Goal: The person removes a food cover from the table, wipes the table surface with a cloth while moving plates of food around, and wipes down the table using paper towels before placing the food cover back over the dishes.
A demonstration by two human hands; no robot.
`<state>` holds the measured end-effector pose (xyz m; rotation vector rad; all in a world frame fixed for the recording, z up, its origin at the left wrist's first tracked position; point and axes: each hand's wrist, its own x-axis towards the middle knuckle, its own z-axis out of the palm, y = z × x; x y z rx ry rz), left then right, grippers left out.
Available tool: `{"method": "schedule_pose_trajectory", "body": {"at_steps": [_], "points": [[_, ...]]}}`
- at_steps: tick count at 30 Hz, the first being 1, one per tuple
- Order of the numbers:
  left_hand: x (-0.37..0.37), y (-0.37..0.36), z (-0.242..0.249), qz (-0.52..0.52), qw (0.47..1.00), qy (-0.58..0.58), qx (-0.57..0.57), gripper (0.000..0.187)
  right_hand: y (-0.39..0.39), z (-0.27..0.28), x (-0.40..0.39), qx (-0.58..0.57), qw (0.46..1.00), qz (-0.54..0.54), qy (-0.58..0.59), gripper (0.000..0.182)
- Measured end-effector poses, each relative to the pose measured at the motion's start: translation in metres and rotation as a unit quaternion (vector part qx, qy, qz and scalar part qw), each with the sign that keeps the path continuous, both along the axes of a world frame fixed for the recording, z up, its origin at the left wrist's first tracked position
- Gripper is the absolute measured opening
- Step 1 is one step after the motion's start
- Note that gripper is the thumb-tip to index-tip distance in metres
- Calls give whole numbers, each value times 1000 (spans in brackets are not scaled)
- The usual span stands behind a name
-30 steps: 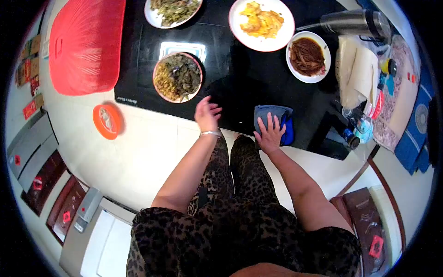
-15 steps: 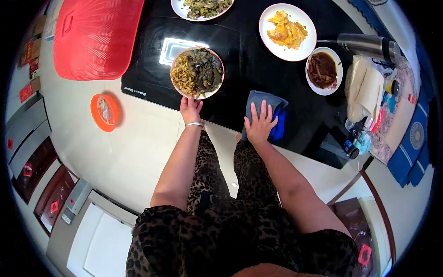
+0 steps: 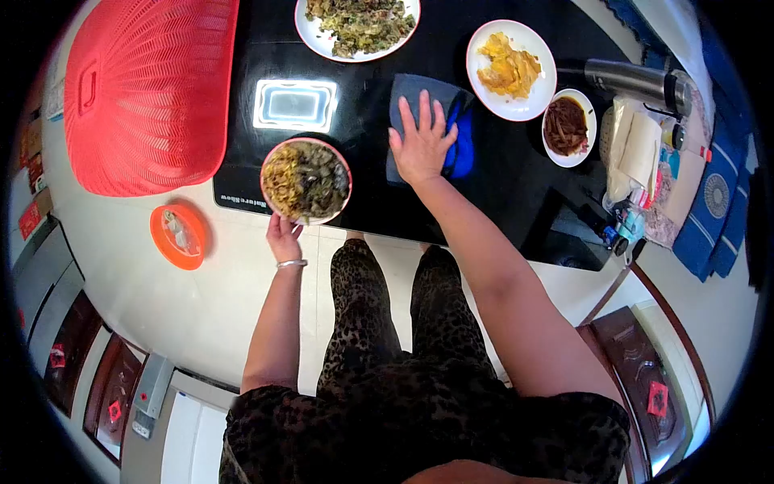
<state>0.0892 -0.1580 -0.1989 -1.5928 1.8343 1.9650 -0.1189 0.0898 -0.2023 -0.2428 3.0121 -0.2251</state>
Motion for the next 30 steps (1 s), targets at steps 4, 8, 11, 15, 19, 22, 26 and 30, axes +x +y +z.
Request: {"method": "schedule_pose_trajectory", "body": {"at_steps": [4, 8, 11, 15, 19, 22, 26, 30], "points": [[7, -42, 3, -19, 999, -29, -7, 32, -35, 0, -21, -9, 1000, -24, 0, 61], [12, -71, 7, -62, 996, -64, -11, 39, -29, 2, 3, -49, 999, 2, 16, 61], [5, -77, 30, -35, 991, -128, -31, 41, -10, 6, 73, -51, 999, 8, -11, 63], [-28, -74, 72, -30, 981, -97, -168, 38, 3, 5, 129, -21, 996, -15, -84, 63], [-123, -41, 89, -158, 979, 60, -117, 41, -17, 6, 79, -39, 999, -23, -28, 63], [-208, -7, 70, -193, 980, 52, -27, 47, -39, 3, 20, -22, 999, -32, 6, 62], [-291, 22, 14, -159, 984, 56, 49, 54, -57, 2, -25, -32, 998, -48, 26, 62], [-325, 33, 1, -167, 979, 52, 99, 40, -54, 6, 0, -60, 997, -49, -2, 62]]}}
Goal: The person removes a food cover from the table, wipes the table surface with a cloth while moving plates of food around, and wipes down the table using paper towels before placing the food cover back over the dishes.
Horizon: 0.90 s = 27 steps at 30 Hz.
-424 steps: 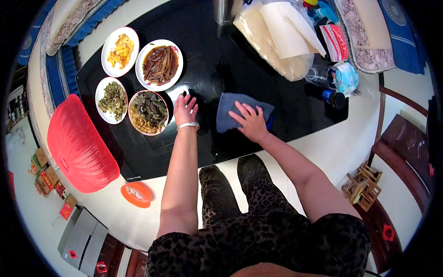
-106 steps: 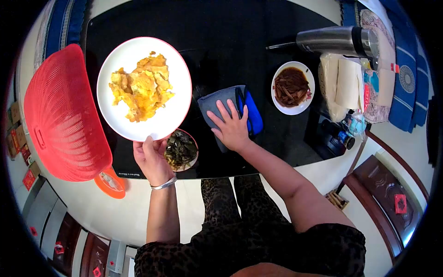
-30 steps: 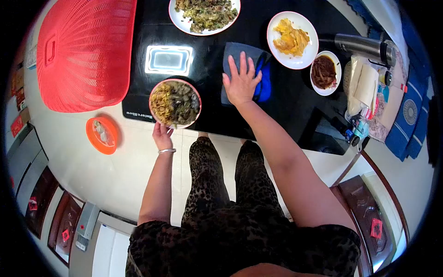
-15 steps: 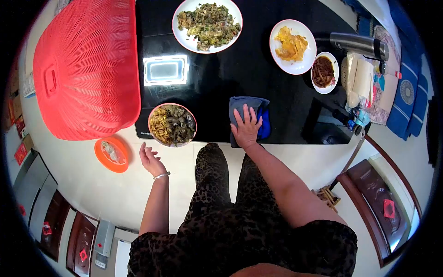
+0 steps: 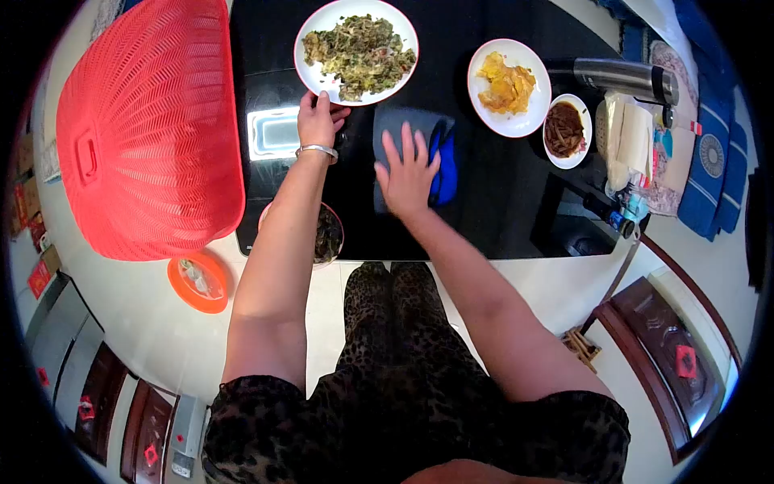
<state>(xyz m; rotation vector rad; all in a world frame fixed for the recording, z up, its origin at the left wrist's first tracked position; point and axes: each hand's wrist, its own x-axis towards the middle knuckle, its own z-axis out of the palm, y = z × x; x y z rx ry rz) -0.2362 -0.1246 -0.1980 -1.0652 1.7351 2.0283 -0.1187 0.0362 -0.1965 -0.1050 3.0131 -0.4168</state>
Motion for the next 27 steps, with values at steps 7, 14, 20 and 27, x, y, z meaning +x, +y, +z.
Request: {"method": "schedule_pose_trajectory", "body": {"at_steps": [7, 14, 20, 27], "points": [[-10, 1, -17, 34, 999, 36, -23, 28, 17, 6, 70, -6, 998, 26, -51, 61], [27, -41, 17, 48, 997, 21, -53, 25, 4, -6, -84, 6, 1000, 17, 22, 60], [87, -73, 73, 68, 993, 4, -92, 24, -7, -16, -195, 25, 998, 33, 50, 56], [149, -82, 129, 68, 990, -41, -117, 26, 0, -5, -134, 25, 996, 82, 3, 60]]}}
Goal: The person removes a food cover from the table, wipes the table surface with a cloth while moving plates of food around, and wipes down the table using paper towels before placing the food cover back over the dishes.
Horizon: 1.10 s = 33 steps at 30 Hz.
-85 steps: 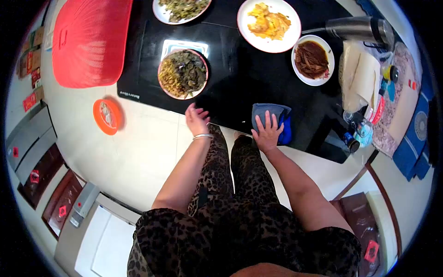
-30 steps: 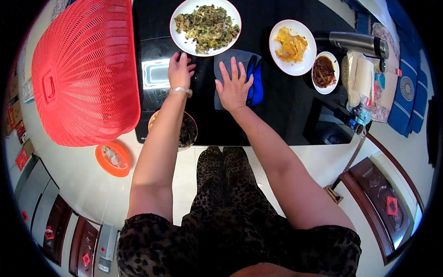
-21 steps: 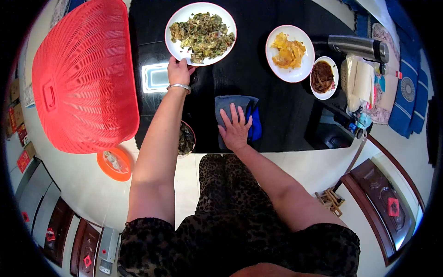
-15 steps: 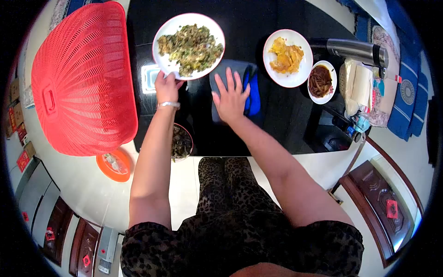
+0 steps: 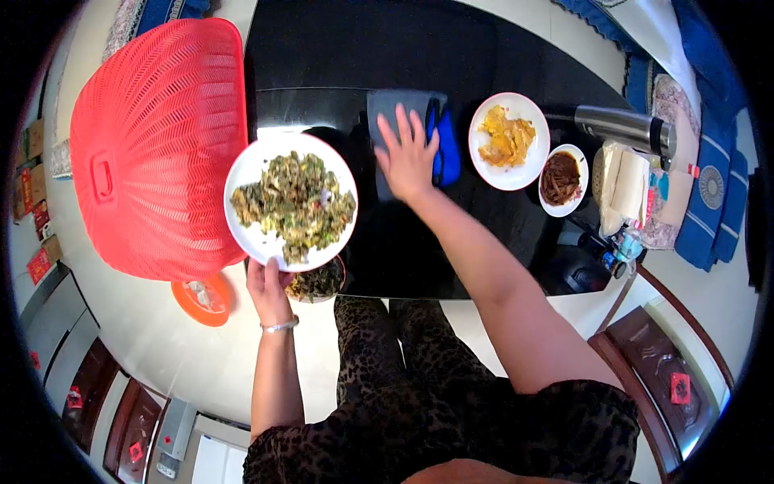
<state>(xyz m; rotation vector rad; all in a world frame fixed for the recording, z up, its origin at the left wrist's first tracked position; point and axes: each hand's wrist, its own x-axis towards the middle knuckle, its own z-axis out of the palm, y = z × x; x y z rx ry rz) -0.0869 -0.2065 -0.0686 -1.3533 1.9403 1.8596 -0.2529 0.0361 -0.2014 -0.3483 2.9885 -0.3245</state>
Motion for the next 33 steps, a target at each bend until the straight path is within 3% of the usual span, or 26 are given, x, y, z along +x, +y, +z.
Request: {"method": "schedule_pose_trajectory", "body": {"at_steps": [4, 11, 15, 16, 20, 22, 24, 26, 30, 33], "points": [[5, 9, 11, 16, 1000, 8, -11, 26, 5, 1, 3, 9, 999, 38, -20, 63], [8, 6, 12, 6, 999, 2, 35, 35, -3, -41, -181, 57, 989, -25, 134, 56], [2, 4, 13, 12, 999, 22, 45, 33, -8, -46, -250, 33, 987, -86, 129, 53], [2, 1, 14, 6, 999, 23, 41, 33, -33, -34, -249, 40, 987, -102, 115, 52], [-1, 0, 10, -7, 999, 38, 30, 33, -99, -35, -194, 66, 985, 103, 120, 55], [-4, 0, 9, -7, 998, 48, 30, 33, -123, -30, -141, 17, 978, 173, 119, 54], [-6, -1, 9, -4, 998, 57, 33, 33, -111, -16, -105, -44, 974, 213, 54, 55], [-5, -3, 9, -16, 998, 43, 31, 33, -74, -25, -97, -29, 972, 231, 27, 55], [-7, -2, 9, 13, 998, 33, 45, 32, 15, -40, -142, 22, 996, 30, 78, 59], [-2, -1, 4, 21, 998, 33, 52, 34, 26, -73, -208, 44, 986, -39, 158, 56]]}}
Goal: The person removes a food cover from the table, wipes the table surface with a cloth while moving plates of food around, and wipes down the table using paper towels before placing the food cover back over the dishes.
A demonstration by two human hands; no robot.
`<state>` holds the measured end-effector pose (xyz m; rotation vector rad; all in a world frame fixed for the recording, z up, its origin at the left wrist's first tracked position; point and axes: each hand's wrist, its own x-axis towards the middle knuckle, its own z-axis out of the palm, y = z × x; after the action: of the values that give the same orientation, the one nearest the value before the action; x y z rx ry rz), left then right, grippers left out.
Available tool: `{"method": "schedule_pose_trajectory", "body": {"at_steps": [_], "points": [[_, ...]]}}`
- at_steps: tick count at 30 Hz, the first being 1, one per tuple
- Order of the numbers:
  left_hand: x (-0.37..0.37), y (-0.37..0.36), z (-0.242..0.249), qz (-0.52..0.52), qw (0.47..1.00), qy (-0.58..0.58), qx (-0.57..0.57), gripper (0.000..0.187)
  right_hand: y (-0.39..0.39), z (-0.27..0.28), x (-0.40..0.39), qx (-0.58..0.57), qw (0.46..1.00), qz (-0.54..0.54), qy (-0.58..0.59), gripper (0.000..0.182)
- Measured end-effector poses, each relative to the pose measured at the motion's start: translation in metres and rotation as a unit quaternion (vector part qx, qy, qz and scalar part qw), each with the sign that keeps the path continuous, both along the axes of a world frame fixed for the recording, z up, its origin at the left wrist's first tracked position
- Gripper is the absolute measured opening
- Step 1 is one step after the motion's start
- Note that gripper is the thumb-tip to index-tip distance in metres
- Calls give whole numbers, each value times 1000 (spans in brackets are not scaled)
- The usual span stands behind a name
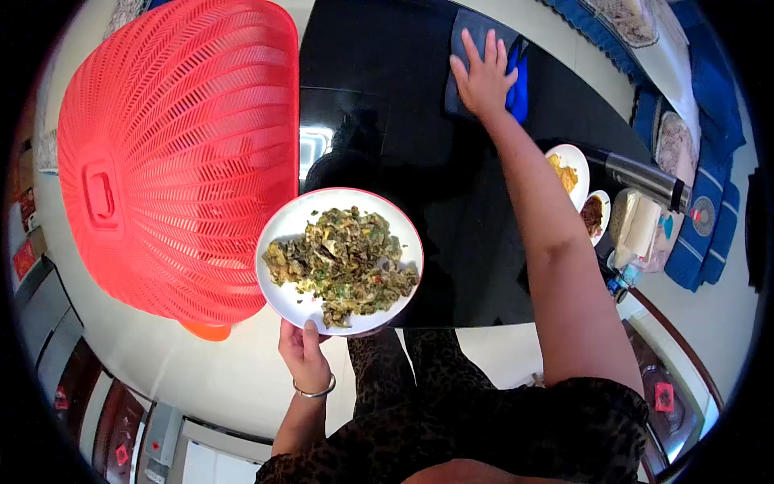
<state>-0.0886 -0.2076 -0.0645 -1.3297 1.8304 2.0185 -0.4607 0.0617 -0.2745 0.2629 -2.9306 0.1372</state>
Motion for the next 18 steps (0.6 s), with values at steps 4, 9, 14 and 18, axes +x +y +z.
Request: {"method": "schedule_pose_trajectory", "body": {"at_steps": [4, 9, 14, 18], "points": [[3, 2, -4, 20, 1000, 0, 15, 34, -73, 6, -75, 5, 1000, 22, -3, 53], [8, 1, -6, 33, 999, 0, 44, 33, -181, 28, -97, -18, 989, 125, -76, 51], [11, 0, -9, 21, 999, -9, 31, 34, -200, 10, -54, 28, 974, 225, -14, 50], [6, 2, -5, 24, 999, -3, 32, 33, -171, 2, -13, -21, 956, 291, -19, 48]]}}
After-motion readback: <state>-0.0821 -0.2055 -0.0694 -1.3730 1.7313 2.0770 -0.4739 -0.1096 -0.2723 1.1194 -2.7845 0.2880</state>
